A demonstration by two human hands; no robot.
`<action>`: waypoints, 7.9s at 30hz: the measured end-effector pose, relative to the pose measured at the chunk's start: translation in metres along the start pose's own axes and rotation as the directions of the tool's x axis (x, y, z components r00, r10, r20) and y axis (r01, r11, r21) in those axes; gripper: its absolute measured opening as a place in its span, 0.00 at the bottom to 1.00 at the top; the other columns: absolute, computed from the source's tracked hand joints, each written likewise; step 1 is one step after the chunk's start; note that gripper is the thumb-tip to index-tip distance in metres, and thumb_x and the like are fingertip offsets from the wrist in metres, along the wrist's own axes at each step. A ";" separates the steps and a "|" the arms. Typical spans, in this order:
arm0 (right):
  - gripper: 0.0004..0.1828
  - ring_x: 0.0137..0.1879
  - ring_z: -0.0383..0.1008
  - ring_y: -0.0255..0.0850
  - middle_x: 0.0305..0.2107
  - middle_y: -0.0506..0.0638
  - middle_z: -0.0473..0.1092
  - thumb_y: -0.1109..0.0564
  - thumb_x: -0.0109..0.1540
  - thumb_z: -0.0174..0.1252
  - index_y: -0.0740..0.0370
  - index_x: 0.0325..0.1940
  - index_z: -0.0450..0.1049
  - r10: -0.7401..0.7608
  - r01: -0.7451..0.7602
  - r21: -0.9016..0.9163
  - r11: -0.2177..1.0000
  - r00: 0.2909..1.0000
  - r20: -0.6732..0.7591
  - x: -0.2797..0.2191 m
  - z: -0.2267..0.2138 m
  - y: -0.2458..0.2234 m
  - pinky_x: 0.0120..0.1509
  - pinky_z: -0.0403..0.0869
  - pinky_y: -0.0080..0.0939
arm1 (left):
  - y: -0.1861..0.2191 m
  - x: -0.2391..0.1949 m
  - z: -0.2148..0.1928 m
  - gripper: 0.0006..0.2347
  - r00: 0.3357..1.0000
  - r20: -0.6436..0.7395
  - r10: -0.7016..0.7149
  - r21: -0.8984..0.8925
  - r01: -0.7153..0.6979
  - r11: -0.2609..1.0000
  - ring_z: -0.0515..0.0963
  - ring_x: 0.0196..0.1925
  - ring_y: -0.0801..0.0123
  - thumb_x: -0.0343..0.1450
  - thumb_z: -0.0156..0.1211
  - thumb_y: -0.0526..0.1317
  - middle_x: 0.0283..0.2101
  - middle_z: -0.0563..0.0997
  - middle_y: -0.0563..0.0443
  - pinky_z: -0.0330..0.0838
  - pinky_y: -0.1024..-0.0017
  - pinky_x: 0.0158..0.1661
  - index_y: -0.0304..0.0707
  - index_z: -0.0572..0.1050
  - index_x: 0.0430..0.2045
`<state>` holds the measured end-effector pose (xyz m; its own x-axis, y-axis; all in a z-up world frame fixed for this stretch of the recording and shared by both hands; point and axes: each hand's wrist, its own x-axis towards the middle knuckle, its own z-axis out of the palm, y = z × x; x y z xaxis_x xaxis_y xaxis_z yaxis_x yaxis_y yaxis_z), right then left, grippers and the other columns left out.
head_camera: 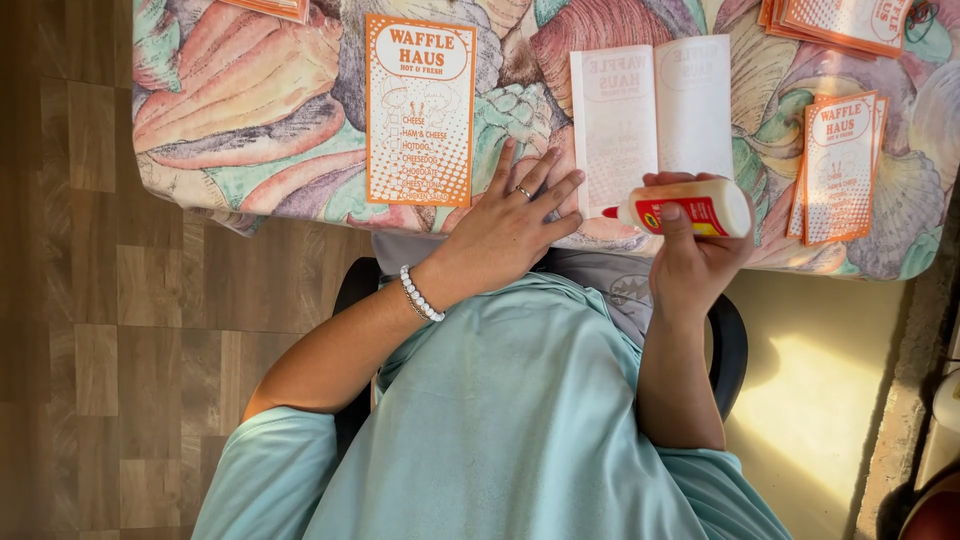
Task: Manually folding and gluing paper bags for packaging
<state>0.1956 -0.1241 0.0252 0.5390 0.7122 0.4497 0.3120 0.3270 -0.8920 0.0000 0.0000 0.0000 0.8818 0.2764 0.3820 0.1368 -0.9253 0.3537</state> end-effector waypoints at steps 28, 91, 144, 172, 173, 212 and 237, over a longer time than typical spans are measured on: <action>0.16 0.55 0.77 0.65 0.48 0.71 0.73 0.63 0.69 0.60 0.67 0.60 0.68 0.065 -0.068 -0.095 0.993 0.997 -0.033 -0.003 0.022 0.002 0.66 0.73 0.71 | -0.002 0.001 -0.004 0.14 0.997 0.075 -0.014 -0.044 0.017 0.999 0.54 0.75 0.36 0.70 0.54 0.36 0.68 0.69 0.41 0.38 0.23 0.65 0.53 0.77 0.49; 0.12 0.48 0.80 0.60 0.41 0.66 0.76 0.56 0.70 0.63 0.66 0.51 0.71 -0.122 0.107 -0.061 0.992 0.918 -0.379 0.041 -0.069 -0.006 0.55 0.85 0.66 | 0.023 0.001 -0.029 0.14 0.995 0.037 -0.095 0.140 0.089 0.986 0.71 0.55 0.42 0.73 0.53 0.37 0.42 0.71 0.42 0.44 0.24 0.68 0.51 0.77 0.52; 0.16 0.47 0.80 0.56 0.38 0.65 0.74 0.58 0.68 0.67 0.69 0.51 0.69 0.076 -0.075 -0.041 0.996 0.997 0.014 0.102 0.078 0.024 0.53 0.87 0.60 | 0.025 -0.010 -0.004 0.18 0.986 0.045 -0.158 0.280 0.140 0.950 0.68 0.50 0.51 0.72 0.50 0.42 0.44 0.71 0.47 0.48 0.25 0.68 0.55 0.74 0.57; 0.17 0.49 0.84 0.56 0.42 0.66 0.80 0.56 0.69 0.63 0.67 0.59 0.73 0.062 -0.053 0.111 0.992 0.995 -0.073 0.166 0.071 0.047 0.57 0.87 0.58 | 0.021 -0.001 -0.030 0.05 0.967 -0.176 -0.184 0.118 0.206 0.971 0.72 0.39 0.54 0.71 0.54 0.39 0.33 0.72 0.48 0.61 0.40 0.65 0.40 0.78 0.30; 0.21 0.54 0.81 0.56 0.46 0.65 0.78 0.48 0.70 0.60 0.65 0.60 0.72 0.088 -0.071 0.213 0.974 0.994 -0.069 0.164 0.057 0.036 0.66 0.83 0.59 | 0.019 0.006 -0.039 0.05 0.956 -0.244 -0.161 0.010 0.168 0.986 0.75 0.34 0.54 0.68 0.55 0.35 0.29 0.72 0.47 0.69 0.50 0.61 0.41 0.77 0.23; 0.12 0.40 0.66 0.45 0.39 0.54 0.70 0.57 0.66 0.67 0.63 0.49 0.73 -0.571 -0.436 -0.694 0.572 0.395 -0.719 -0.005 -0.290 0.071 0.47 0.70 0.45 | -0.043 0.148 -0.065 0.11 0.995 -0.093 -0.032 -0.650 -0.036 0.759 0.80 0.36 0.70 0.63 0.52 0.19 0.34 0.80 0.52 0.74 0.76 0.38 0.38 0.75 0.22; 0.51 0.41 0.79 0.41 0.32 0.53 0.78 0.67 0.55 0.70 0.64 0.79 0.53 0.076 -0.004 -0.305 0.952 0.972 0.223 0.059 -0.031 -0.111 0.56 0.74 0.38 | 0.047 0.082 -0.160 0.11 0.818 -0.534 -0.216 -0.501 -0.100 0.859 0.79 0.57 0.48 0.74 0.56 0.27 0.48 0.80 0.40 0.70 0.54 0.59 0.32 0.75 0.51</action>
<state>0.2169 -0.1381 0.1525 0.3729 0.8555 0.3592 0.5333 0.1191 -0.8375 0.0072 0.0208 0.1843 0.4507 0.5645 0.6916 -0.1968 -0.6928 0.6938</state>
